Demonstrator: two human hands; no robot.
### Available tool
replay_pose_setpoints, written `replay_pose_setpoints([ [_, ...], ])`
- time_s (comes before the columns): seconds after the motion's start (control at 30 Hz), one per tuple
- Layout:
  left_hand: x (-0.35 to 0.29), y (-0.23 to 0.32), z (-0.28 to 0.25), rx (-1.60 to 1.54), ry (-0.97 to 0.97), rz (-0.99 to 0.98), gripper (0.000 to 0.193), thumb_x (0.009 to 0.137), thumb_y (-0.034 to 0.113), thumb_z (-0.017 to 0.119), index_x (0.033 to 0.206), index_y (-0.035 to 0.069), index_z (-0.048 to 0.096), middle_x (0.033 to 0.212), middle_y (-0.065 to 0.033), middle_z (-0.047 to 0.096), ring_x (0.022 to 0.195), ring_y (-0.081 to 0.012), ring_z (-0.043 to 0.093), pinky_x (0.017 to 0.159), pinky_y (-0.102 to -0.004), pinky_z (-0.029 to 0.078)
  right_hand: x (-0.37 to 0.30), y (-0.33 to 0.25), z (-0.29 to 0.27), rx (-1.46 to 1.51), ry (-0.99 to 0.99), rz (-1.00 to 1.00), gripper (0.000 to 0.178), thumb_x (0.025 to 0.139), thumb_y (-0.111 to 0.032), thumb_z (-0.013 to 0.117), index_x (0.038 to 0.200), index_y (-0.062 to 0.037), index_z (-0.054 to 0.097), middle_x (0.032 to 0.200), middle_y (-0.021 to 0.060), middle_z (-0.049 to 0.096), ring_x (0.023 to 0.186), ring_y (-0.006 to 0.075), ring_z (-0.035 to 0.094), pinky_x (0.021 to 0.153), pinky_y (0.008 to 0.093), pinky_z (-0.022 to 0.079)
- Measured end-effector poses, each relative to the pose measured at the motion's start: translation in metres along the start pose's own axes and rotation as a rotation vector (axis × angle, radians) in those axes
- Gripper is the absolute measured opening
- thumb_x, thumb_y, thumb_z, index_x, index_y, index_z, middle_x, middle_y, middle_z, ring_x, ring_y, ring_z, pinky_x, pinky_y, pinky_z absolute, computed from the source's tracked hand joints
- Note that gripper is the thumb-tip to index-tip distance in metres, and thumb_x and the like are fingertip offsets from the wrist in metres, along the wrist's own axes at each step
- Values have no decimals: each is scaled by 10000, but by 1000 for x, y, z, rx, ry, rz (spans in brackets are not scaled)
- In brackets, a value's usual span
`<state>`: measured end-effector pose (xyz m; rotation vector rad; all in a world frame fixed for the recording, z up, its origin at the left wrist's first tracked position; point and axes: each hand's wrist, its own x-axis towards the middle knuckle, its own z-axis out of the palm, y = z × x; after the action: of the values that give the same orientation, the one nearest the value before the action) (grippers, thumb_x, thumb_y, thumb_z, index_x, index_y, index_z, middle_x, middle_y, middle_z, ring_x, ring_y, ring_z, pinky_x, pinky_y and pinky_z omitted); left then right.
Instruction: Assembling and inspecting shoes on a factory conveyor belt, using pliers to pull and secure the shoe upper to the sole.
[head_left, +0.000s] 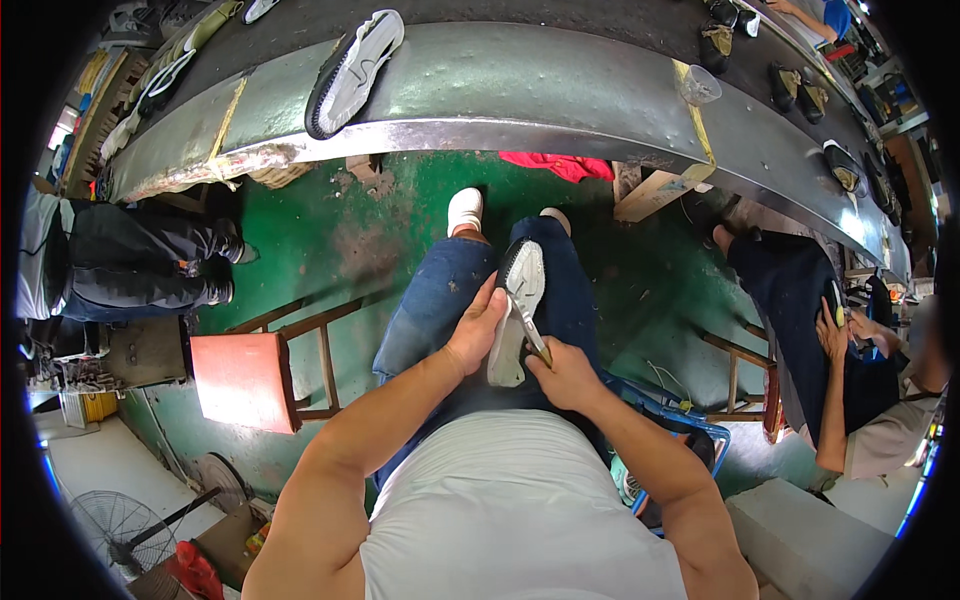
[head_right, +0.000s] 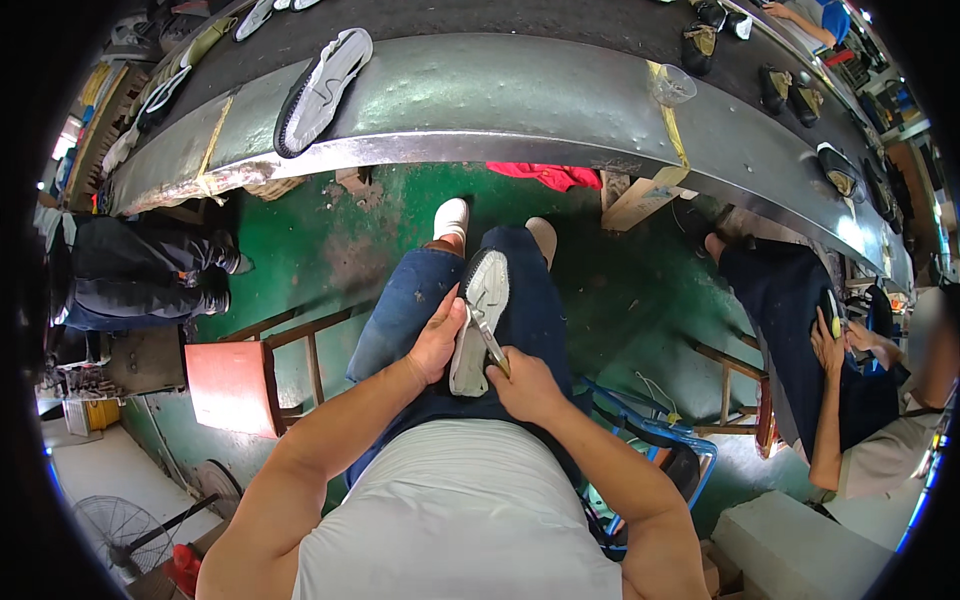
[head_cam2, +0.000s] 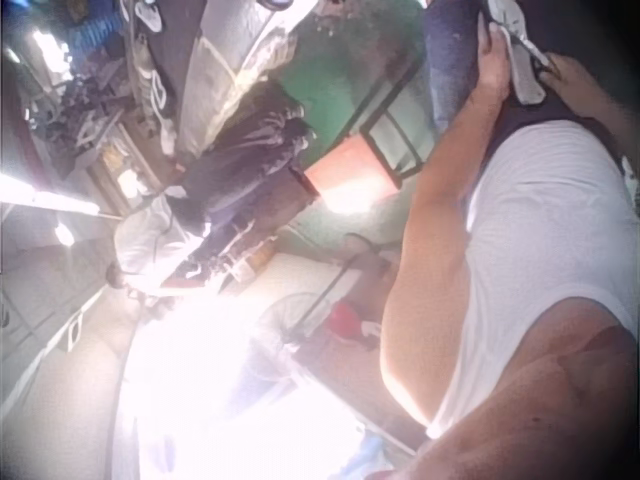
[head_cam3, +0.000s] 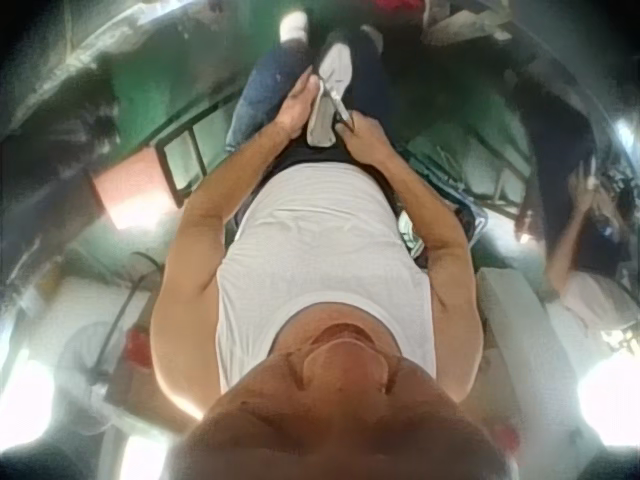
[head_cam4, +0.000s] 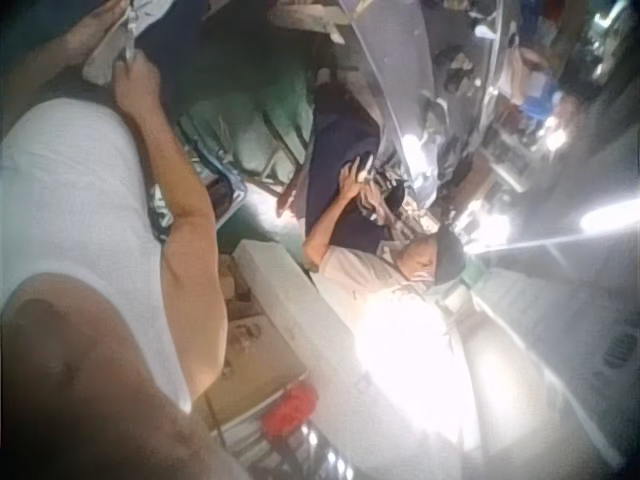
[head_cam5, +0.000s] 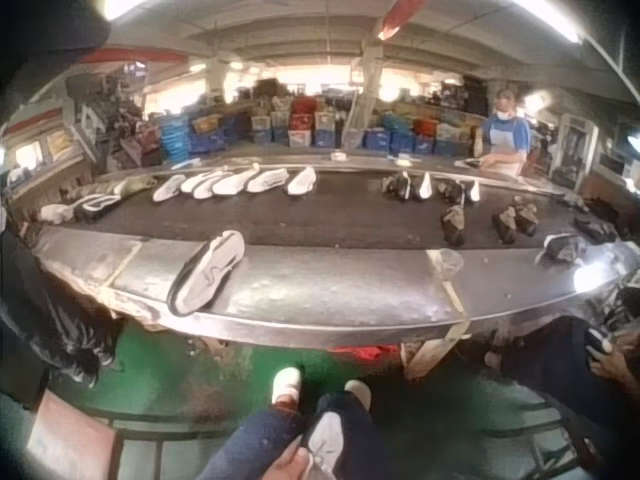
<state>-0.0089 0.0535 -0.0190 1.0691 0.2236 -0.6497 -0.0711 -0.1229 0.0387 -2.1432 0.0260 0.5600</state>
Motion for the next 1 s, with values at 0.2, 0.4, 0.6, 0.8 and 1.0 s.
replay_pose_setpoints([
  [0.2, 1, 0, 9, -8, 54, 8, 651, 1042, 344, 529, 1571, 87, 250, 1438, -92, 494, 1278, -178, 483, 1077, -319, 395, 14, 11, -23, 483, -333, 326, 268, 979, -277, 627, 1003, -11, 602, 805, 54, 645, 641, 108, 626, 502, 270, 476],
  [0.4, 7, 0, 22, 98, 147, 1, 627, 1027, 336, 559, 1539, 72, 313, 1388, -96, 527, 1211, -175, 531, 1033, -309, 430, 9, 34, -22, 849, -360, 394, 236, 995, -258, 615, 974, -24, 587, 799, 41, 621, 682, 98, 599, 458, 234, 429],
  [0.6, 22, -8, 12, 366, 156, 26, 601, 987, 296, 598, 1491, 37, 395, 1293, -128, 596, 1138, -189, 581, 986, -312, 463, 23, 68, -66, 874, -700, 397, 302, 989, -238, 621, 1147, 14, 570, 974, 87, 671, 821, 153, 684, 481, 229, 490],
  [0.8, 19, 29, 27, 423, 159, -155, 580, 967, 308, 611, 1423, -3, 434, 1215, -141, 624, 1088, -197, 598, 931, -338, 492, 20, 24, -104, 310, -470, 339, 328, 1030, -289, 516, 1121, 20, 576, 917, 88, 675, 794, 169, 685, 586, 316, 570],
  [1.0, 22, 37, 24, 652, 78, -193, 666, 943, 349, 631, 1447, -12, 387, 1267, -212, 605, 1154, -278, 606, 974, -370, 484, 64, -11, -87, -332, -222, -79, 450, 1029, -378, 474, 930, 43, 596, 810, 245, 664, 774, 425, 655, 722, 473, 508],
])
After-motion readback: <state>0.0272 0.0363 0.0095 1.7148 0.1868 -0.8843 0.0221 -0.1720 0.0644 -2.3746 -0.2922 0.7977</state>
